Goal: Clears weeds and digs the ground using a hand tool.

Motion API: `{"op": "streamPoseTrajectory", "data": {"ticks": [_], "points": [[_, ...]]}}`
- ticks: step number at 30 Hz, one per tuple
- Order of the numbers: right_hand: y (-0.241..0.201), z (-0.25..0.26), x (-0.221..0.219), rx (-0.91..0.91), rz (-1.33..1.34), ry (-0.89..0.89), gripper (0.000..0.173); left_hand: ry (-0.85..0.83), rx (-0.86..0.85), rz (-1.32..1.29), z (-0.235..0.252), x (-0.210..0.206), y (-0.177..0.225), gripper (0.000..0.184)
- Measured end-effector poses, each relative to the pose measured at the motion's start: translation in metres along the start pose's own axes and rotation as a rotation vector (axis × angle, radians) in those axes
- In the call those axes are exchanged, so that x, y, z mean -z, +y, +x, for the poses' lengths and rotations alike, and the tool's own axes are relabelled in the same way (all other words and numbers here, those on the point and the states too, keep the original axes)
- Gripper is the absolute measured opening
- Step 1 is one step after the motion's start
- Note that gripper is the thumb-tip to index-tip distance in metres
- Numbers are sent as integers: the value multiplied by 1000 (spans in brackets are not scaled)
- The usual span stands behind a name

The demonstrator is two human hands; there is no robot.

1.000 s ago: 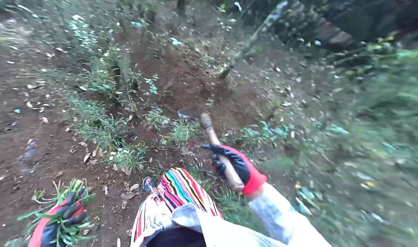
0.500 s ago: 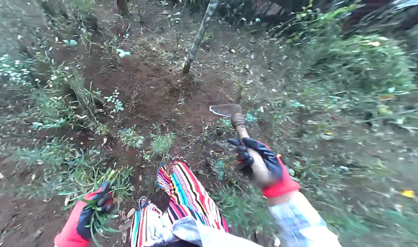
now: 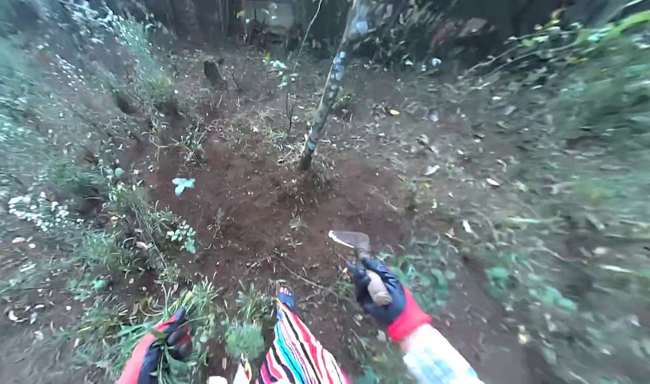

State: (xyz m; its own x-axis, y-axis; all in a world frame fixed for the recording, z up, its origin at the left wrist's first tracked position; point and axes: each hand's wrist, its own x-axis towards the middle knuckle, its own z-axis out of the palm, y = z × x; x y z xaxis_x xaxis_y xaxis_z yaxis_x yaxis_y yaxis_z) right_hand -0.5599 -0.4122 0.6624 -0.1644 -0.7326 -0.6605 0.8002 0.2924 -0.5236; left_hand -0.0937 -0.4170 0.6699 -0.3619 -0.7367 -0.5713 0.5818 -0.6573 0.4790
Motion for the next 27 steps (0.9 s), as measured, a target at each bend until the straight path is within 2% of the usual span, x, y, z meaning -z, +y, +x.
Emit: {"op": "streamPoseTrajectory", "data": {"ticks": [3, 5, 8, 12, 14, 16, 17, 18, 19, 20, 22, 24, 27], "points": [[-42, 27, -21, -118, -68, -36, 42, 2, -93, 24, 28, -57, 33, 21], [-61, 41, -27, -186, -106, -76, 36, -45, -163, 50, 37, -75, 54, 25], [-81, 54, -28, -201, -182, -76, 25, -75, -271, 30, 45, -83, 80, 27], [-94, 67, -24, -289, -247, -33, 23, -4, -356, 12, 40, -84, 108, 22], [-95, 69, -29, -287, -381, 18, 21, 13, -399, 3, 38, -84, 122, 20], [-93, 72, -34, -214, -592, 49, 12, 26, -460, 18, 40, -85, 137, 21], [-92, 75, -33, -164, -721, 67, 19, 32, -491, 28, 44, -85, 143, 22], [-93, 80, -32, -125, -866, 88, 32, 58, -518, 29, 51, -86, 148, 19], [-94, 86, -29, -111, -1015, 103, 47, 82, -534, 16, 61, -88, 155, 16], [-95, 95, -27, -131, -1146, 120, 54, 94, -532, -2, 73, -91, 162, 16], [-97, 115, -23, -182, -1309, 164, 46, 93, -493, -1, 103, -101, 177, 15], [-101, 132, -32, -255, -1392, 195, 38, 66, -448, 2, 137, -111, 190, 21], [-105, 159, -53, -275, -1353, 206, 38, 72, -429, 53, 193, -120, 211, 20]]}}
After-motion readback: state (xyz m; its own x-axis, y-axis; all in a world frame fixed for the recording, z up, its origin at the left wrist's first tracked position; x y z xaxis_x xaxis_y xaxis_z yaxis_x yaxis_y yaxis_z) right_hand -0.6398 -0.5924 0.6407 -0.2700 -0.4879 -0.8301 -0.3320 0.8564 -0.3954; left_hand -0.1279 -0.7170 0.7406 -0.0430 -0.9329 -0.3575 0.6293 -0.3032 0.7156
